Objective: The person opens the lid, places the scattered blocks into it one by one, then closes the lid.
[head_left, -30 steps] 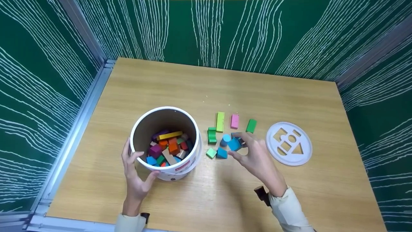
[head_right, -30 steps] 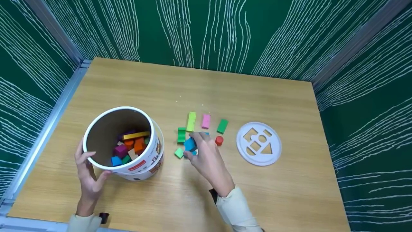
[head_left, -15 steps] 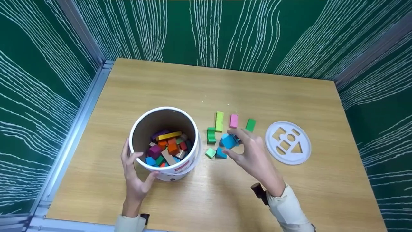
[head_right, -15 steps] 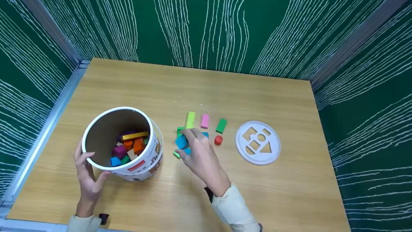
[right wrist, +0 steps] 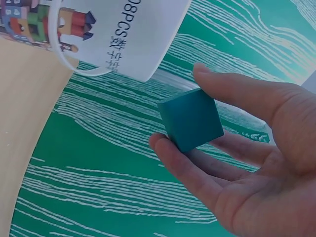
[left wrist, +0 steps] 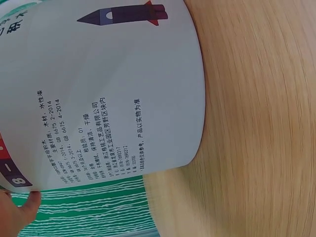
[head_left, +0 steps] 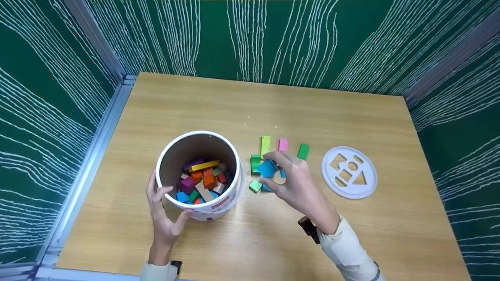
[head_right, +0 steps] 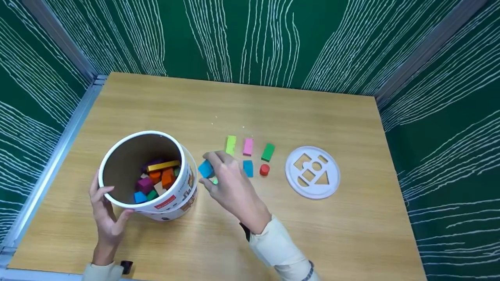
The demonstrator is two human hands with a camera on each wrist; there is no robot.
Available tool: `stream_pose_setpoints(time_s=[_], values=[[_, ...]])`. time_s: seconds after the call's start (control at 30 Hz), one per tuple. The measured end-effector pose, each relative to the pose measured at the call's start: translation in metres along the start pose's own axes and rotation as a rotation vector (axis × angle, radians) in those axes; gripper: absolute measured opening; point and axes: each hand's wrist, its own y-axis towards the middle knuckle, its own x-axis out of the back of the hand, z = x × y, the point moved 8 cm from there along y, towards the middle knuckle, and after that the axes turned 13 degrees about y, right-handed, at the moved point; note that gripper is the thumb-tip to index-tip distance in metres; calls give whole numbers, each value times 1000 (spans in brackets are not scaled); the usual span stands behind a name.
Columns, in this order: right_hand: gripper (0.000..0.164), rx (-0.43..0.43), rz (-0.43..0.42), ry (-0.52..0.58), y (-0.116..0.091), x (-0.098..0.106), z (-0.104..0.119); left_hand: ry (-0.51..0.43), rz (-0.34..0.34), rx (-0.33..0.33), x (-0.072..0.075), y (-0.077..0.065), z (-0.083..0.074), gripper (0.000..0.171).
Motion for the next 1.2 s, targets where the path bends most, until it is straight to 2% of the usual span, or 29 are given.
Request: stream_pose_setpoints(time_s=[0.27,0.6,0.93,1.2], values=[[46,28,24,13,12,-8,12,-47,-37,-61,0,2,-3,60],[46,31,92,10,21,-21,22,-34,-26,-32,0,1,-1,60],[46,29,147,-8,28,-33,31,-34,-22,-35,0,2,-2,60],[45,54,181,27,33,-44,35,-47,-25,-38,0,2,-2,59]])
